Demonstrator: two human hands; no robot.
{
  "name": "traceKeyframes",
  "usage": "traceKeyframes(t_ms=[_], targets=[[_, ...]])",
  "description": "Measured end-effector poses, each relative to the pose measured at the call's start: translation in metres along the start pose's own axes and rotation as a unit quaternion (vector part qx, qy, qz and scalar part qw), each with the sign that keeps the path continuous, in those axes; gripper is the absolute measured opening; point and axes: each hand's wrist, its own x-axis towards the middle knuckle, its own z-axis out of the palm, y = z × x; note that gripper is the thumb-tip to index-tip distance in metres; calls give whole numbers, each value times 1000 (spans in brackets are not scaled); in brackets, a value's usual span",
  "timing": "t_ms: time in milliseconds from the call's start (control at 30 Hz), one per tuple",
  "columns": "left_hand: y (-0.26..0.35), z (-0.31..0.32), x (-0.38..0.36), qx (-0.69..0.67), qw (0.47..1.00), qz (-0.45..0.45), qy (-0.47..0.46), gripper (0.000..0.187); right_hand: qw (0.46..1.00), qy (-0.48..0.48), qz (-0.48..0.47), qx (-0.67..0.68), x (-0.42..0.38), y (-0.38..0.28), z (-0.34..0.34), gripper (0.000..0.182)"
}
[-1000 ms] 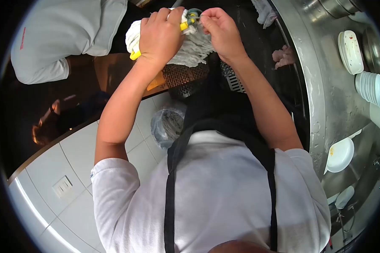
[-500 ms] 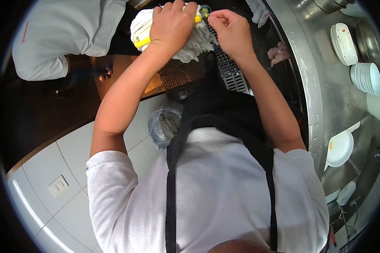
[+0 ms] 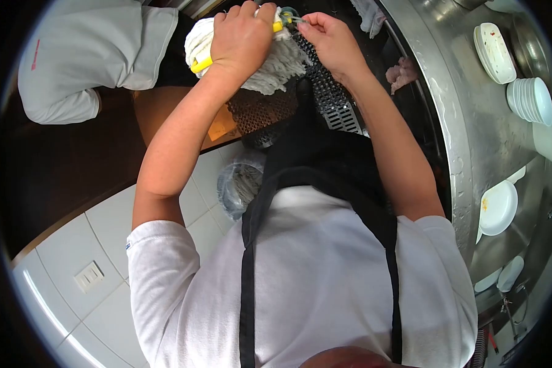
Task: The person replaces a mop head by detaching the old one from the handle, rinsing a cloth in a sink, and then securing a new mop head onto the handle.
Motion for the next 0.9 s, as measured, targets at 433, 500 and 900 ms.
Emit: traceKeyframes(t_ms=[433, 500, 900], targets=[[0, 2, -1, -4, 1000, -14, 11, 19, 996, 41, -57, 50, 1, 4, 11, 6], [1, 2, 0, -4, 1000, -13, 15, 19, 992, 58, -66, 89, 3, 6, 17, 6], [2, 1, 2, 8, 998, -25, -54, 13, 990, -10, -84, 116, 5, 12, 23, 7]])
